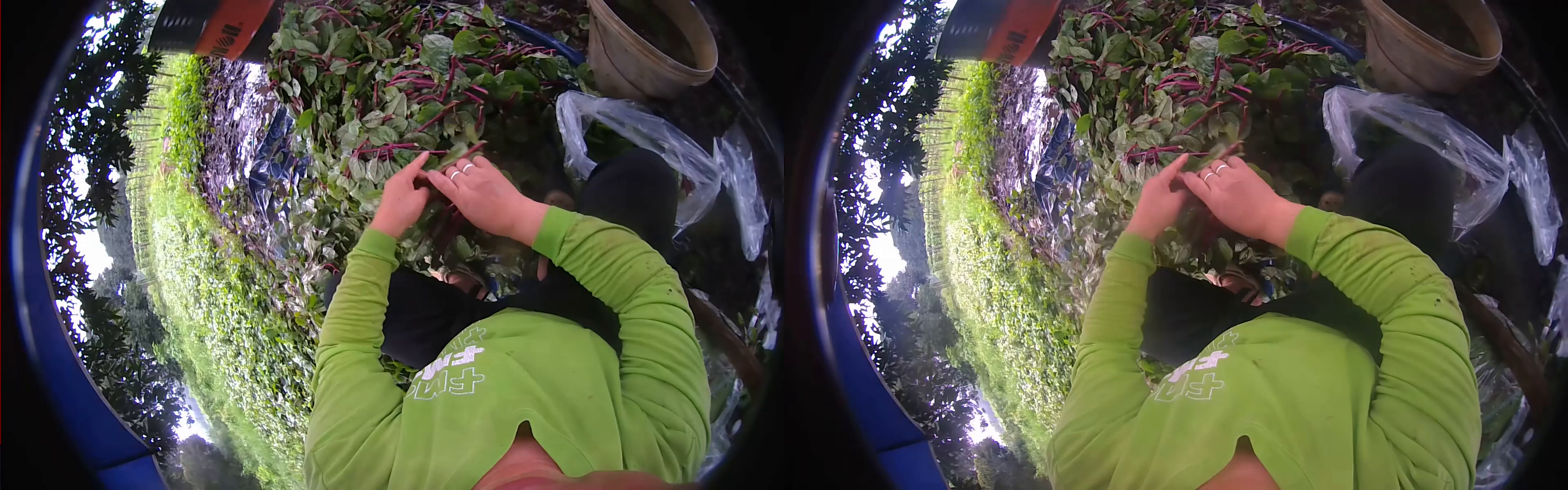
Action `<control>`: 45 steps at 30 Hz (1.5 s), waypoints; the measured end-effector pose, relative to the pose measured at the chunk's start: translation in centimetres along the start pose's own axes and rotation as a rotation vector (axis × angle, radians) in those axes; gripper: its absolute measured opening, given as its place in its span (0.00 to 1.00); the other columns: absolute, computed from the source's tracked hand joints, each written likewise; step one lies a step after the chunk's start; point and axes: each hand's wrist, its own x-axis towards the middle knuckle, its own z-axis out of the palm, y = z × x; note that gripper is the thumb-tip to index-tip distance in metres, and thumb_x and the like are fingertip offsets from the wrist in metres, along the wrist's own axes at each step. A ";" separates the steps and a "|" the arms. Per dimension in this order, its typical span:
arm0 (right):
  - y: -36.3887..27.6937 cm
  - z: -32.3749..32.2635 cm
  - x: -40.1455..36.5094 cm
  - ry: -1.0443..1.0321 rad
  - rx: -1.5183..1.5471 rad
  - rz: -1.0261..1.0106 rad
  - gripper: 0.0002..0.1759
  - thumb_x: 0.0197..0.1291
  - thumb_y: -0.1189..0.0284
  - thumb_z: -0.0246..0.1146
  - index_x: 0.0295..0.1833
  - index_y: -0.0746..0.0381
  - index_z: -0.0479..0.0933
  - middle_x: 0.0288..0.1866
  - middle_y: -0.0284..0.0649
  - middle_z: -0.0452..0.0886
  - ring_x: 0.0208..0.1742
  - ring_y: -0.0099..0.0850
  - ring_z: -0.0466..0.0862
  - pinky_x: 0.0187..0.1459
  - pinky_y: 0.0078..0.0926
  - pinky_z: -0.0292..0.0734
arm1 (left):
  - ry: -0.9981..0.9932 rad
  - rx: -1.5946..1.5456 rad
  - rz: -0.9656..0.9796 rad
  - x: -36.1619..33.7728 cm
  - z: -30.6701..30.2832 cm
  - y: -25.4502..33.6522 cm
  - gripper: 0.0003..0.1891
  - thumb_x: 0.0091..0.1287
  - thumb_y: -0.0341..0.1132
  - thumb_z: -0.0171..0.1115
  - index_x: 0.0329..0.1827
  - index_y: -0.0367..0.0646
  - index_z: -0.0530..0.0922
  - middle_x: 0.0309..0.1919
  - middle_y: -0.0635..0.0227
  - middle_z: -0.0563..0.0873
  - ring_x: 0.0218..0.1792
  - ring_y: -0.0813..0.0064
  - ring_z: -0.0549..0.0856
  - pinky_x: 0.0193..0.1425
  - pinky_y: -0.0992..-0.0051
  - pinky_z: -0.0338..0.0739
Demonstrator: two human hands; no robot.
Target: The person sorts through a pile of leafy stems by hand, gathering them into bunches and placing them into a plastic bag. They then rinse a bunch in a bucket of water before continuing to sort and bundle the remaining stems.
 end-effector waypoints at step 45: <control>-2.1 1.5 -0.1 -0.178 0.065 -0.242 0.08 0.59 0.71 0.62 0.43 0.60 0.80 0.80 0.45 0.69 0.83 0.44 0.65 0.85 0.55 0.48 | -0.166 0.386 0.246 -1.5 -4.8 -0.9 0.10 0.58 0.29 0.73 0.43 0.45 0.89 0.39 0.59 0.85 0.44 0.54 0.85 0.49 0.60 0.81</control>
